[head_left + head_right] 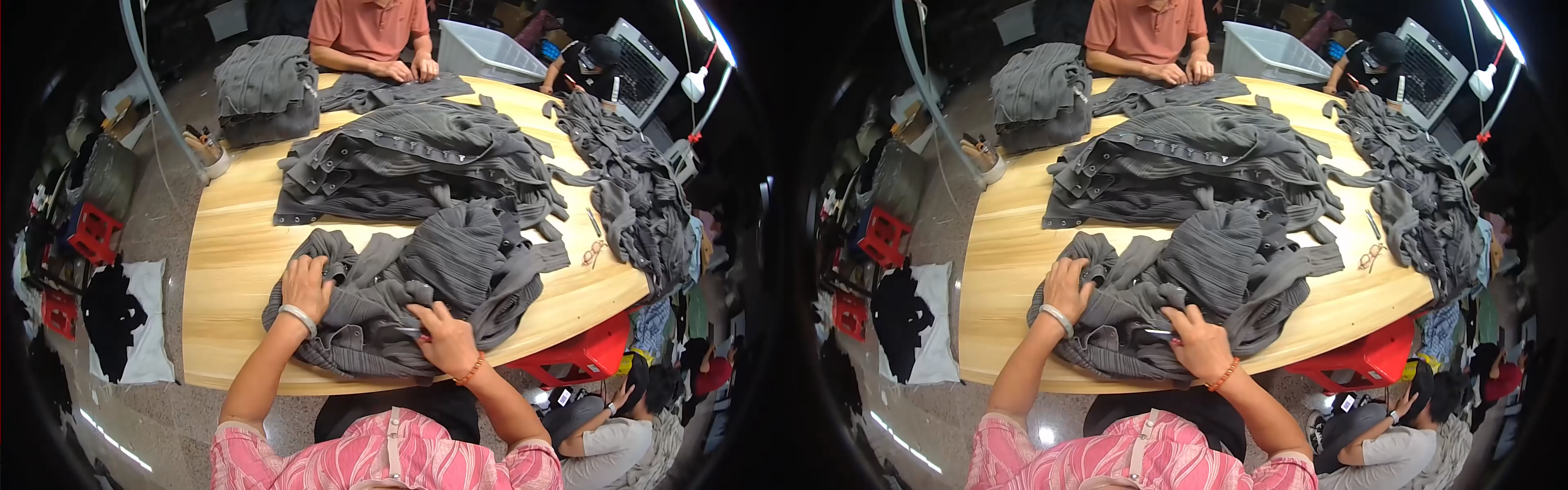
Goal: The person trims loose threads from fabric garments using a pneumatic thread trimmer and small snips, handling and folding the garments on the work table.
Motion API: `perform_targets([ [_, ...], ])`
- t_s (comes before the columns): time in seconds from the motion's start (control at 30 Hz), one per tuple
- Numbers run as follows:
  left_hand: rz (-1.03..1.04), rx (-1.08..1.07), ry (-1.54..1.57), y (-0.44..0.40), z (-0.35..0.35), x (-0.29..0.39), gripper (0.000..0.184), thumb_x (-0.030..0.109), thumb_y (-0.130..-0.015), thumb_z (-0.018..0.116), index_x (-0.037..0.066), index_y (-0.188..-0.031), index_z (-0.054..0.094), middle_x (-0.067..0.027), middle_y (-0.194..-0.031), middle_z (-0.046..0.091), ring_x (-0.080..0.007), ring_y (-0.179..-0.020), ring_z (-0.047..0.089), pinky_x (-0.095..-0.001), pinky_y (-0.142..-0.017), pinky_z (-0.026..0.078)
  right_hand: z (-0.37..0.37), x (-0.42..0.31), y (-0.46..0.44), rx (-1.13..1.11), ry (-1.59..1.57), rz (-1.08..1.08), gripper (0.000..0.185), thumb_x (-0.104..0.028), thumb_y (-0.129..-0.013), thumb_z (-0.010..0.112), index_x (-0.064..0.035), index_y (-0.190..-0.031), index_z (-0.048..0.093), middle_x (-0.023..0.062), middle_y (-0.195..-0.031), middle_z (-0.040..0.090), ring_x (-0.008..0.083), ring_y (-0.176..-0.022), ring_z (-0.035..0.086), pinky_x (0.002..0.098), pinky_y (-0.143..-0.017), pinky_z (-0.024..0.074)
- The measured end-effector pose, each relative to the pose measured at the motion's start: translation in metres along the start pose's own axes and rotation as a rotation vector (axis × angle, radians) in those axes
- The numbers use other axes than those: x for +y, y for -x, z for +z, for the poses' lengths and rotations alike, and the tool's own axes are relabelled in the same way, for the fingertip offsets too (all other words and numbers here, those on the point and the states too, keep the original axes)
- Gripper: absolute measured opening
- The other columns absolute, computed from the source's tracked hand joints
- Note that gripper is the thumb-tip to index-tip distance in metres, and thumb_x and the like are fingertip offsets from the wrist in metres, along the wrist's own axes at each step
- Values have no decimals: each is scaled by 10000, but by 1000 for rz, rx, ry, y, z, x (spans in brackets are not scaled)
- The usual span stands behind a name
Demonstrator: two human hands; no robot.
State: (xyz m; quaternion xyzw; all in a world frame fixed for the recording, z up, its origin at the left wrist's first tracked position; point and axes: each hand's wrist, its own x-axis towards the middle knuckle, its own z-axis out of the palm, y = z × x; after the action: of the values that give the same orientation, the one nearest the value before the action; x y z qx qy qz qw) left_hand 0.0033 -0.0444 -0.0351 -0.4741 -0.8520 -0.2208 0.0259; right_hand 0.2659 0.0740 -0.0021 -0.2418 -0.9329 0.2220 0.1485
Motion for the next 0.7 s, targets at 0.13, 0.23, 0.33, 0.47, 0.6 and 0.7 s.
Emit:
perform_targets([
  [0.13,-46,140,458,3,-18,-27,245,40,-812,646,29,-1057,652,-122,-934,651,-245,-883,622,-345,-804,491,-44,5,-12,301,-101,0,544,72,-653,645,-158,-1146,661,96,-860,559,295,-700,636,389,-595,521],
  [0.23,-240,380,912,28,-49,-33,217,-70,-815,554,16,-997,636,-17,-850,639,-88,-736,563,-233,-678,469,-85,29,-20,638,90,-149,495,85,-639,575,-69,-1098,682,124,-837,610,321,-748,588,415,-652,497],
  [0.33,-247,410,863,65,-64,-27,186,-59,-780,594,11,-951,612,-43,-900,588,-108,-782,549,-245,-660,459,-120,61,-23,753,134,67,357,79,-803,564,2,-1141,646,165,-1194,610,308,-888,636,369,-791,519],
  [0.47,-82,310,535,87,-77,31,180,34,-739,697,9,-876,583,-107,-917,538,-235,-853,556,-332,-713,464,-123,61,-33,717,390,147,558,-2,-778,747,-59,-1310,588,173,-1299,547,290,-864,648,378,-773,541],
  [0.6,-103,306,646,91,-77,69,169,64,-811,711,4,-833,555,-85,-819,556,-202,-733,556,-333,-652,459,-102,19,-10,423,-198,-129,368,-41,-807,755,-50,-1164,666,112,-1091,673,165,-789,647,263,-639,504],
  [0.7,-163,132,1094,95,-64,89,150,100,-937,652,30,-856,547,6,-757,572,-51,-604,536,-230,-506,446,-83,-30,12,-61,-619,-142,447,-108,-777,819,-58,-1190,657,90,-1030,693,139,-753,639,253,-635,504],
])
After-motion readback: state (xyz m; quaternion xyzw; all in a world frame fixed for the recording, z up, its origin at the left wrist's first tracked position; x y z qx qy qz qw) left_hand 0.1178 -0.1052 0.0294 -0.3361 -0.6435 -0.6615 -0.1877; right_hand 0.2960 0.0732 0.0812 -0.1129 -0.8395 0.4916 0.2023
